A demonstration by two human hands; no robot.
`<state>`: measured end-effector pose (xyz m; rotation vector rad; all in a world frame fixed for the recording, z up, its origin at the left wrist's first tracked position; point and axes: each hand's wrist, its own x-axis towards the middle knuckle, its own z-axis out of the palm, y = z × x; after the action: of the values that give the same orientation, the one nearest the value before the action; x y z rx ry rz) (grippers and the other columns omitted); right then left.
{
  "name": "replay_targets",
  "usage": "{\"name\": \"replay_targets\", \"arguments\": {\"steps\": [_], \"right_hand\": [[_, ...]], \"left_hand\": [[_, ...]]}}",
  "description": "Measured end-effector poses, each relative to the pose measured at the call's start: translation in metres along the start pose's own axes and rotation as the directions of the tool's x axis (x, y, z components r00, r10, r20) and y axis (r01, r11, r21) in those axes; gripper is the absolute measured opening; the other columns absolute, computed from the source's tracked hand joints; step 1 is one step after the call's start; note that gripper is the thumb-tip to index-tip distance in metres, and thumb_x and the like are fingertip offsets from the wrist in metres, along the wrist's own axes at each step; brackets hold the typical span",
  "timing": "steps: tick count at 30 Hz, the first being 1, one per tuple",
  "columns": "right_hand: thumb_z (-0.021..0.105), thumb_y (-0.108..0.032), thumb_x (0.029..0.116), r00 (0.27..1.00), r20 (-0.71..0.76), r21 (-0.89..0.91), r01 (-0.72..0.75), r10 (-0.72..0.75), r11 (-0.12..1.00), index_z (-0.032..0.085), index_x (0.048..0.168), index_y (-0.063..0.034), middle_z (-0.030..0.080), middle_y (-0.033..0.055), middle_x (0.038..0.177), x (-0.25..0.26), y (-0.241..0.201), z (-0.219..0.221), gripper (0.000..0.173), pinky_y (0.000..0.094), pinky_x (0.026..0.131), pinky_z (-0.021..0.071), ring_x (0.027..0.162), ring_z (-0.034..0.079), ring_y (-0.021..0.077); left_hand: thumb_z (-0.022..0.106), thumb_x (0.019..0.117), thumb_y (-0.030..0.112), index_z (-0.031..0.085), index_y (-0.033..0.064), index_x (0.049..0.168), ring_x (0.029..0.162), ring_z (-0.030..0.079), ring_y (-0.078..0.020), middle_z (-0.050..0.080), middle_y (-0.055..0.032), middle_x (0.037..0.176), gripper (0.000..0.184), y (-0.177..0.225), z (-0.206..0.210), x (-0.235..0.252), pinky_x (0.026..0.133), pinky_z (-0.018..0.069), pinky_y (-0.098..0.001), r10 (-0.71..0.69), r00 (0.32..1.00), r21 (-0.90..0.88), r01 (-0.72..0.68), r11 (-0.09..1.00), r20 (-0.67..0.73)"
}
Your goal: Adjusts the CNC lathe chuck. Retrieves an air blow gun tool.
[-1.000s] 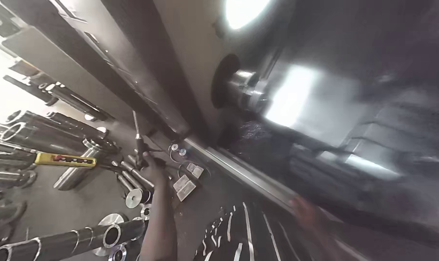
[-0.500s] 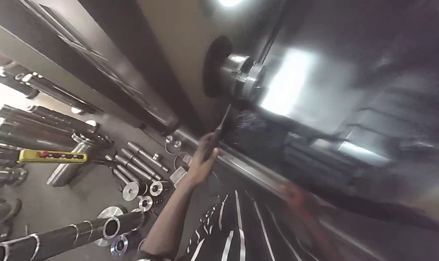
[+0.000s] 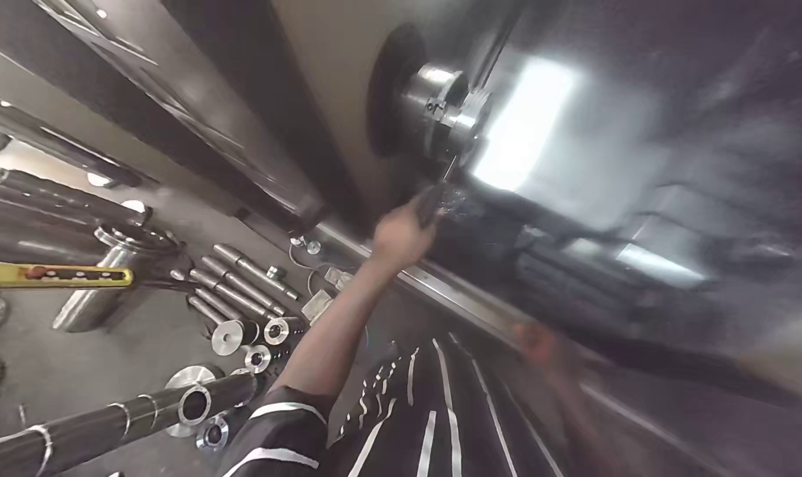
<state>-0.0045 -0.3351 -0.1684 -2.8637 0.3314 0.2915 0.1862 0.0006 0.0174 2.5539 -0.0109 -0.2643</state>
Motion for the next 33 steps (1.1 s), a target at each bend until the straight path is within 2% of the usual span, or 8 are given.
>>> {"name": "replay_targets", "arguments": {"steps": [7, 13, 16, 21, 23, 27, 30, 33], "right_hand": [[0.045, -0.064, 0.0983, 0.999, 0.014, -0.016, -0.038, 0.038, 0.999, 0.073, 0.114, -0.0127, 0.075, 0.0130, 0.105, 0.003, -0.001, 0.001, 0.061, 0.0621, 0.087, 0.0534, 0.099, 0.071, 0.0345], [0.046, -0.063, 0.0981, 0.999, -0.003, -0.017, -0.037, 0.037, 0.999, 0.074, 0.111, -0.0107, 0.075, 0.0157, 0.101, 0.003, -0.004, -0.004, 0.060, 0.0639, 0.080, 0.0542, 0.094, 0.072, 0.0375], [0.043, -0.066, 0.0980, 0.999, -0.013, -0.012, -0.031, 0.031, 0.999, 0.074, 0.111, -0.0116, 0.075, 0.0155, 0.101, 0.002, 0.000, 0.002, 0.064, 0.0640, 0.083, 0.0539, 0.096, 0.072, 0.0370], [0.044, -0.064, 0.0993, 0.999, 0.036, 0.038, -0.036, 0.035, 0.999, 0.073, 0.115, -0.0109, 0.074, 0.0162, 0.105, 0.003, -0.001, 0.000, 0.062, 0.0647, 0.087, 0.0523, 0.099, 0.071, 0.0367], [0.044, -0.063, 0.0991, 0.999, 0.027, 0.030, -0.028, 0.027, 0.999, 0.074, 0.113, -0.0117, 0.075, 0.0155, 0.103, 0.002, -0.001, -0.003, 0.061, 0.0637, 0.084, 0.0536, 0.098, 0.072, 0.0362], [0.041, -0.063, 0.1003, 0.994, 0.098, 0.049, -0.051, 0.046, 0.998, 0.074, 0.113, -0.0132, 0.075, 0.0153, 0.108, 0.000, -0.010, -0.016, 0.061, 0.0636, 0.089, 0.0512, 0.103, 0.071, 0.0370], [0.043, -0.058, 0.1029, 0.982, 0.181, 0.081, -0.063, 0.047, 0.995, 0.072, 0.120, -0.0097, 0.073, 0.0179, 0.116, -0.005, -0.023, -0.042, 0.058, 0.0630, 0.096, 0.0485, 0.111, 0.068, 0.0380], [0.043, -0.059, 0.1021, 0.989, 0.146, 0.101, -0.028, 0.013, 0.994, 0.073, 0.119, -0.0111, 0.074, 0.0169, 0.114, -0.007, -0.014, -0.034, 0.059, 0.0636, 0.094, 0.0497, 0.110, 0.069, 0.0382]], "left_hand": [[0.049, 0.1018, 0.057, 0.041, 0.0396, 0.155, 0.124, 0.063, -0.0285, 0.067, -0.0063, 0.134, 0.057, 0.010, -0.019, 0.006, 0.103, 0.0490, -0.0594, 0.042, 0.999, -0.056, -0.042, 0.998, -0.013], [0.050, 0.1014, 0.058, 0.043, 0.0380, 0.154, 0.120, 0.065, -0.0301, 0.068, -0.0088, 0.131, 0.057, -0.007, -0.014, 0.002, 0.101, 0.0492, -0.0612, 0.021, 0.997, -0.069, -0.016, 0.998, 0.074], [0.050, 0.1020, 0.057, 0.043, 0.0363, 0.154, 0.119, 0.066, -0.0302, 0.068, -0.0091, 0.131, 0.057, -0.019, -0.001, 0.005, 0.101, 0.0499, -0.0618, 0.001, 0.994, -0.069, 0.007, 0.998, 0.111], [0.050, 0.1019, 0.057, 0.045, 0.0336, 0.153, 0.116, 0.067, -0.0327, 0.070, -0.0115, 0.126, 0.056, -0.003, 0.014, -0.004, 0.098, 0.0515, -0.0626, 0.010, 0.993, 0.018, -0.012, 1.000, 0.117], [0.049, 0.1014, 0.059, 0.047, 0.0316, 0.152, 0.109, 0.069, -0.0340, 0.072, -0.0122, 0.119, 0.058, 0.009, 0.014, -0.016, 0.092, 0.0537, -0.0631, 0.024, 0.990, 0.078, -0.034, 0.996, 0.136], [0.053, 0.1007, 0.054, 0.046, 0.0313, 0.152, 0.096, 0.071, -0.0337, 0.074, -0.0114, 0.107, 0.057, 0.018, 0.009, -0.027, 0.081, 0.0556, -0.0616, 0.020, 0.997, 0.198, -0.034, 0.980, 0.073], [0.055, 0.1008, 0.052, 0.046, 0.0293, 0.152, 0.099, 0.071, -0.0344, 0.074, -0.0116, 0.110, 0.057, 0.029, 0.003, -0.027, 0.082, 0.0552, -0.0619, 0.023, 0.999, 0.251, -0.035, 0.967, 0.049], [0.054, 0.1012, 0.049, 0.044, 0.0292, 0.154, 0.103, 0.071, -0.0347, 0.073, -0.0117, 0.115, 0.057, 0.053, -0.003, -0.030, 0.083, 0.0557, -0.0615, 0.048, 0.999, 0.317, -0.042, 0.947, -0.011]]}}
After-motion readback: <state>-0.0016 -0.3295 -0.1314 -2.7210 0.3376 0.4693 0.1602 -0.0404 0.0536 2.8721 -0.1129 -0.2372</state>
